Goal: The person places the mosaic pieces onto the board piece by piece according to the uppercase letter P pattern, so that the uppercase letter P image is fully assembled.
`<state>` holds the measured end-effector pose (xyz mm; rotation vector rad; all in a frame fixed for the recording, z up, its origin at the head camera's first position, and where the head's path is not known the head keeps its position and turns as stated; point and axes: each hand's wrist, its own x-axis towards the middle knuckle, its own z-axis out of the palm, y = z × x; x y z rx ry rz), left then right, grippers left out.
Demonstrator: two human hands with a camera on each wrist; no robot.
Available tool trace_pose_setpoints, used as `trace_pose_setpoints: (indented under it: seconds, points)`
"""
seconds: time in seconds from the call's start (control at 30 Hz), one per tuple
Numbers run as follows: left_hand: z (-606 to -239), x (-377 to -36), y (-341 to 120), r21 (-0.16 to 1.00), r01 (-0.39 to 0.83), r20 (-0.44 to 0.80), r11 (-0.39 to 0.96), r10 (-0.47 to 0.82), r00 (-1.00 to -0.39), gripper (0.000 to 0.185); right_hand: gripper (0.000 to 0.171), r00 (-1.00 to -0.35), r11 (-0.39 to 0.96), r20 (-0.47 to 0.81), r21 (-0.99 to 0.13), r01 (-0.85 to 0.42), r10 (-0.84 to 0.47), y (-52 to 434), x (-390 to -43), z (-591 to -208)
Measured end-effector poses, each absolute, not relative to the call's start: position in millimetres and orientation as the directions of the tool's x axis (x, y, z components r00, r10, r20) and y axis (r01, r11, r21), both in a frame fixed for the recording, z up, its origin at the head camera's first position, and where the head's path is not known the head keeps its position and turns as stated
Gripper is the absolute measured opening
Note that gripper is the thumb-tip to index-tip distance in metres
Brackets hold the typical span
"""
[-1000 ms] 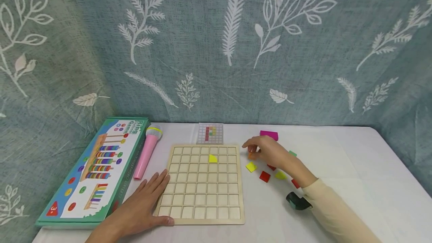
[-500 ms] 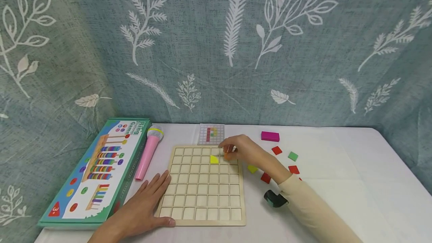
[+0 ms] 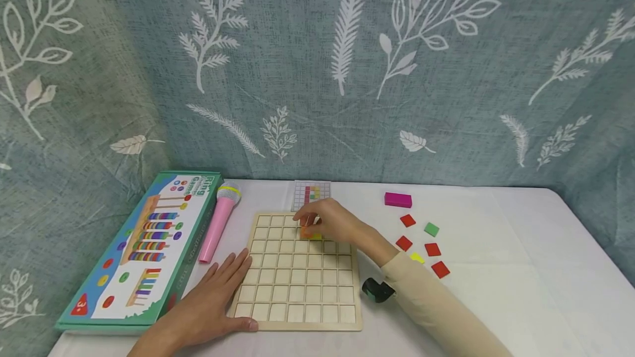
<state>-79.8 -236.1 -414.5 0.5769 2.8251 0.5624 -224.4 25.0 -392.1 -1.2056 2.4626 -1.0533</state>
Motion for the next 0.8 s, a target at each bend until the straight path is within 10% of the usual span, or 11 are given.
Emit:
trace_pose_setpoints:
  seconds: [0.8]
  points:
    - [-414.8, -78.8, -234.5, 0.374, 0.355, -0.092, 0.857, 0.415, -0.905, 0.111, 0.023, -0.676, 0.497, 0.093, -0.607, -0.621, -0.731, 9.1, -227.0, -403.2]
